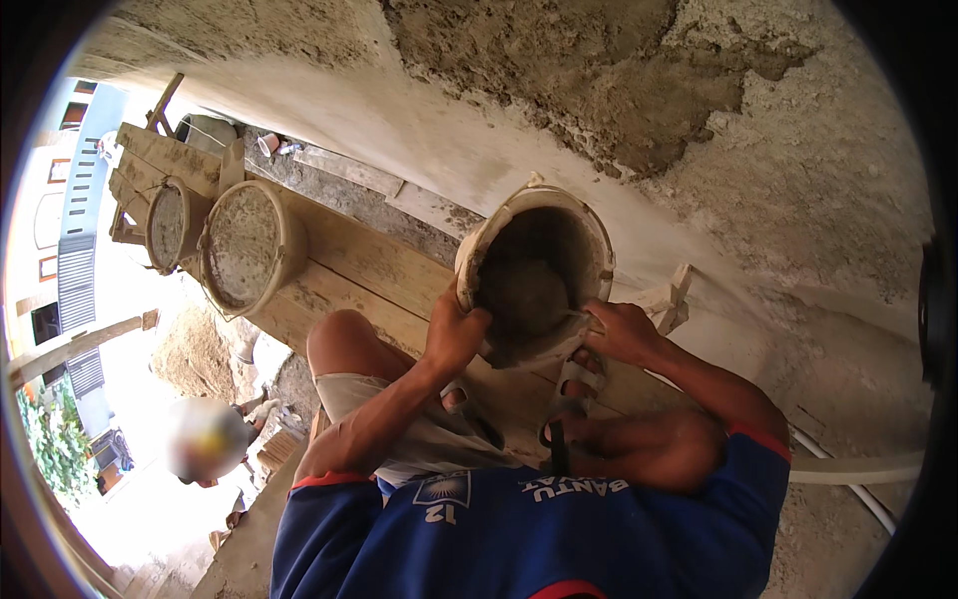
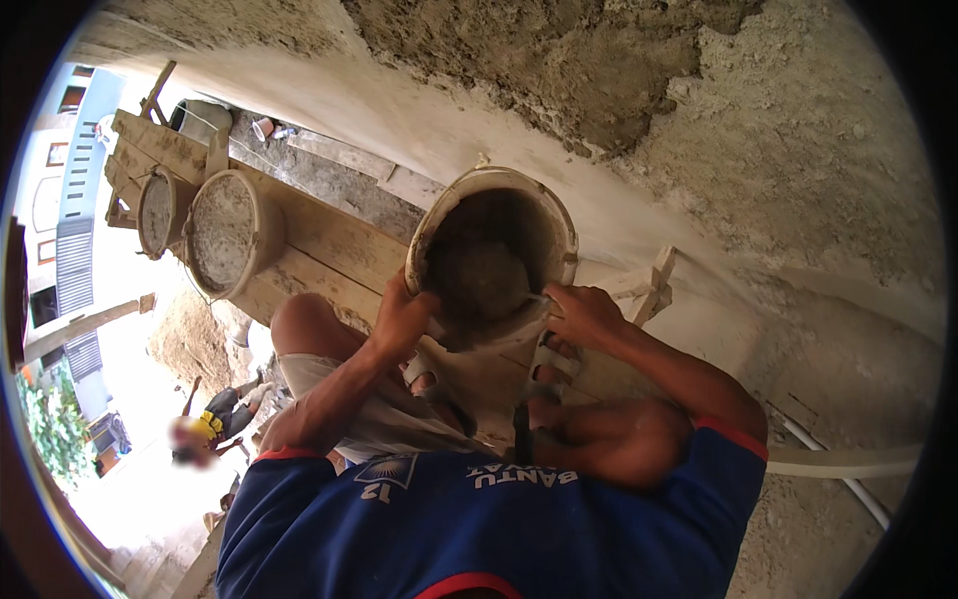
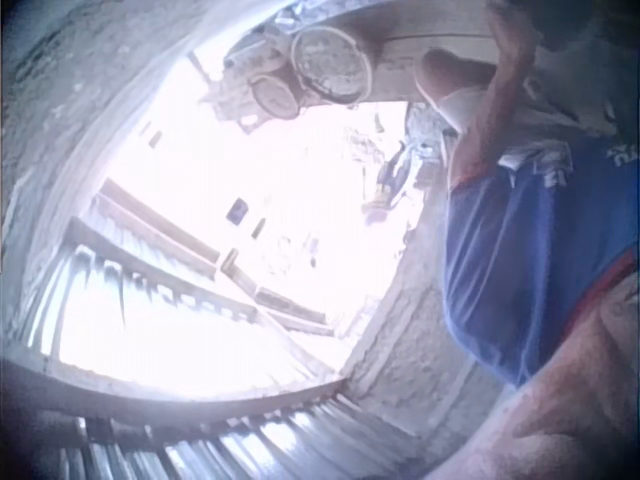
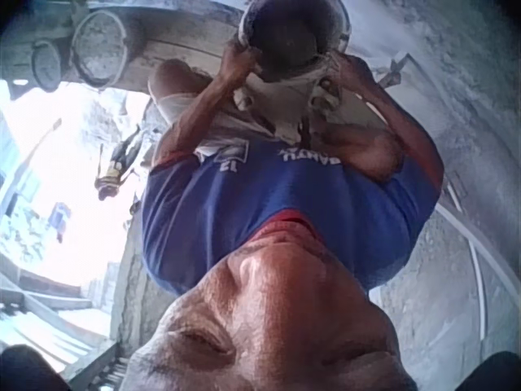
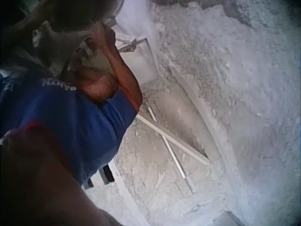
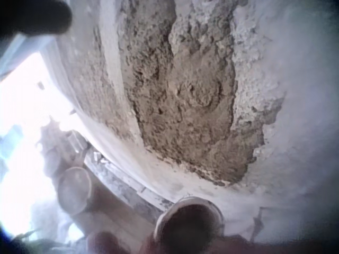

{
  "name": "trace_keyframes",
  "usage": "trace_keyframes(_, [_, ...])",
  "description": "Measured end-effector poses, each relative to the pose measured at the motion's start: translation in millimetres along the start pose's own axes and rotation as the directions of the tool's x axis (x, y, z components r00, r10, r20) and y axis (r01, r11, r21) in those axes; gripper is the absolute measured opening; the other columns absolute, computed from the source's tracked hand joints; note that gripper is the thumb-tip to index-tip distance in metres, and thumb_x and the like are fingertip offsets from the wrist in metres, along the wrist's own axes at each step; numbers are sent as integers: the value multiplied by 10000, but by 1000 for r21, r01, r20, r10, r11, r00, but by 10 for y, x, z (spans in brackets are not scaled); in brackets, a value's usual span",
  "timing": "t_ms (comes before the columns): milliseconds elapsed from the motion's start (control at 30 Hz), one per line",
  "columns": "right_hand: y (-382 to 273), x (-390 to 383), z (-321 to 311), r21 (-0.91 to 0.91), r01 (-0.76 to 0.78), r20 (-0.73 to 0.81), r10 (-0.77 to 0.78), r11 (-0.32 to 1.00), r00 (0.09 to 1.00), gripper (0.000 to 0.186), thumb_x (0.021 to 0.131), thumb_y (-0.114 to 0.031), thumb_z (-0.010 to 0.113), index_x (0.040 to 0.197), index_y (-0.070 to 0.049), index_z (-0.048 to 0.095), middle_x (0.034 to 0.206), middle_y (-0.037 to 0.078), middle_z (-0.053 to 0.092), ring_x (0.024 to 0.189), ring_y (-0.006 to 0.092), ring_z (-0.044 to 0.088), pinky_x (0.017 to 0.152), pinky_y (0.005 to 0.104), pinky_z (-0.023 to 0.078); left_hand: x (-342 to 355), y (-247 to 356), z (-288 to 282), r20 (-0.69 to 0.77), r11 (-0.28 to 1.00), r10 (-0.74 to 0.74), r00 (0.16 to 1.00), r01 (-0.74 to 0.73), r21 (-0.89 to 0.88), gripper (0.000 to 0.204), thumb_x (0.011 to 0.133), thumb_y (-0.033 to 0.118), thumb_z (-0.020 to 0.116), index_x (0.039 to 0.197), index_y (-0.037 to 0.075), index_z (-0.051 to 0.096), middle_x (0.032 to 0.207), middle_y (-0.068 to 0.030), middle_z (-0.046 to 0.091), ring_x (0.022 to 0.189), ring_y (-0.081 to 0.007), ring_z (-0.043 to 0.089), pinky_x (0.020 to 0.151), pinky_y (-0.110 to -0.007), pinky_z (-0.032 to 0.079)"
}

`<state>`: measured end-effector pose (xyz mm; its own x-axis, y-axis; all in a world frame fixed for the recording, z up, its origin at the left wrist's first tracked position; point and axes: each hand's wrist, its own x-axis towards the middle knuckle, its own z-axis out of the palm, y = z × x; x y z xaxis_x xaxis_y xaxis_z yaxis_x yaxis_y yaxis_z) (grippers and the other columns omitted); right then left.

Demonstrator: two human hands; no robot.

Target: The person applies wet plaster from a bucket onto a wall using a trowel while standing on a wooden scaffold.

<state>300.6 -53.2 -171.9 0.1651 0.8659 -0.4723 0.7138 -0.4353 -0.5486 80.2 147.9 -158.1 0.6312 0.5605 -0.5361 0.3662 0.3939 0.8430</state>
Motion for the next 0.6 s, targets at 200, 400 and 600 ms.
trace_keyframes(200, [173, 28, -162, -104, 74, -144, -89, 992, 986, 361, 790, -189, 680, 1094, -24, 575, 890, 215, 687, 801, 428, 666, 701, 502, 541, -18, 60, -19, -32, 985, -85, 996, 79, -156, 399, 803, -62, 523, 1199, -29, 569, 891, -43, 639, 757, -133, 605, 650, -276, 500])
trace_keyframes(400, [-120, 223, -584, -45, 32, -78, -36, 998, 996, 324, 802, -166, 672, 1070, -19, 562, 826, 215, 684, 752, 440, 658, 689, 493, 529, -20, -9, -101, -92, 941, -153, 984, 117, -317, 338, 808, -44, 525, 1138, -23, 592, 869, -45, 647, 731, -139, 609, 590, -289, 486])
trace_keyframes(600, [-648, 154, -1167, 130, 155, 18, -159, 979, 987, 358, 805, -159, 706, 1081, -24, 523, 913, 214, 678, 822, 401, 675, 710, 458, 516, -23, -293, -325, -169, 926, -248, 954, 182, -332, 325, 806, -43, 519, 1120, -19, 601, 842, -59, 657, 710, -153, 628, 582, -290, 512])
